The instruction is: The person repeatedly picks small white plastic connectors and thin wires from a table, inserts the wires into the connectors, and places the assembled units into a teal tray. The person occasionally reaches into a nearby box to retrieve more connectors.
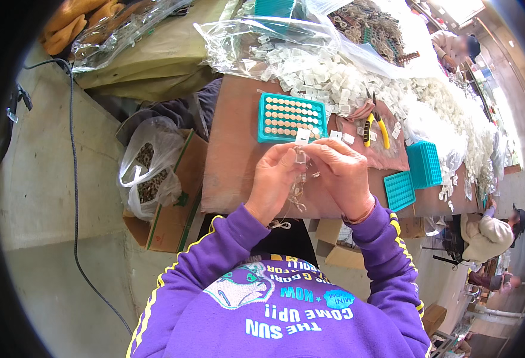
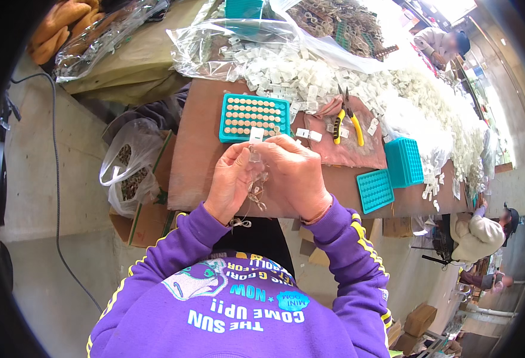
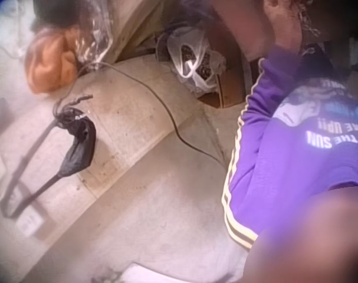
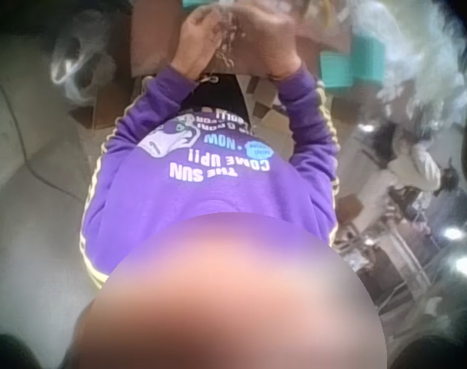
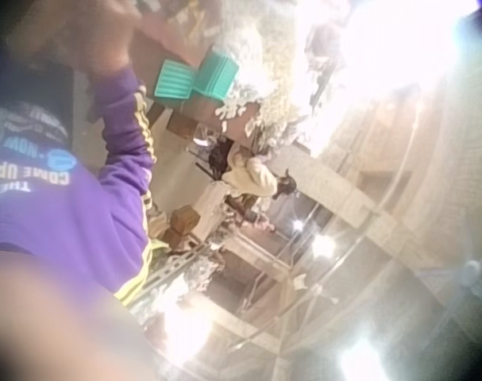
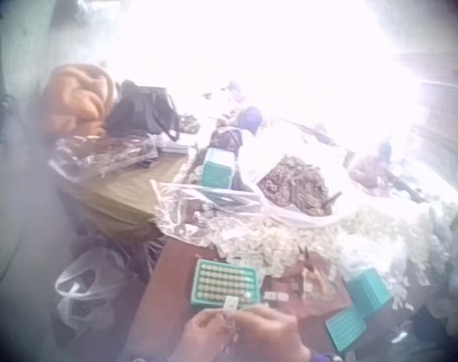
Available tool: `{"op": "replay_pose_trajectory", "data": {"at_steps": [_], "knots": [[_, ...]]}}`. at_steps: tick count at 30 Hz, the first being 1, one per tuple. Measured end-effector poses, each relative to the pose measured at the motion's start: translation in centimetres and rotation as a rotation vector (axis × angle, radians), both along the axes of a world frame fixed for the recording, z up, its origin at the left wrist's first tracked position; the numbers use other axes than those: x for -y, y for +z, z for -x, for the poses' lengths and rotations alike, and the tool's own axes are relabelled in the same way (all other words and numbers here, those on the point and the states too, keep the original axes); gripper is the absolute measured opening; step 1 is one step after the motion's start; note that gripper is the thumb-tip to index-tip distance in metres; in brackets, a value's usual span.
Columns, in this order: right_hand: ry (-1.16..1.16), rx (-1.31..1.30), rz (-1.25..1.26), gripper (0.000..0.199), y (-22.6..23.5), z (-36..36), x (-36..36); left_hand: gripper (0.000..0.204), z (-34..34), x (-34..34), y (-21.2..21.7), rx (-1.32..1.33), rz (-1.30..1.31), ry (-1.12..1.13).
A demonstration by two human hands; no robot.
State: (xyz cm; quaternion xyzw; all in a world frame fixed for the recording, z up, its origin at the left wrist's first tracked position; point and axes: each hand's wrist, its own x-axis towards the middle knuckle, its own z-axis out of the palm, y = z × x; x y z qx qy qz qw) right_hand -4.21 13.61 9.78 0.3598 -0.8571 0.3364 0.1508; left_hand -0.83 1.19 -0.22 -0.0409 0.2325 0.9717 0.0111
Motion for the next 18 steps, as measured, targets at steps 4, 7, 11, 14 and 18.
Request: {"op": "replay_pose_trajectory", "data": {"at_steps": [4,7,11,14,18], "knots": [[0.019,-0.039,0.055,0.013,-0.5,1.0,0.2,0.021,0.1,-0.1,0.2,0.002,-0.022,0.025],[0.039,0.048,0.035,0.014,-0.7,1.7,0.1,0.022,0.1,-0.1,0.2,0.022,-0.018,0.025],[0.087,0.01,-0.066,0.02,-0.9,1.9,-0.3,0.022,0.2,0.1,0.1,0.035,0.002,-0.001],[0.118,-0.268,-0.121,0.029,-1.8,1.3,0.1,0.023,0.3,0.1,0.2,0.04,-0.019,0.022],[0.123,-0.394,-0.175,0.036,-2.3,0.5,-0.2,0.023,0.4,0.0,0.1,0.044,-0.053,0.068]]}}
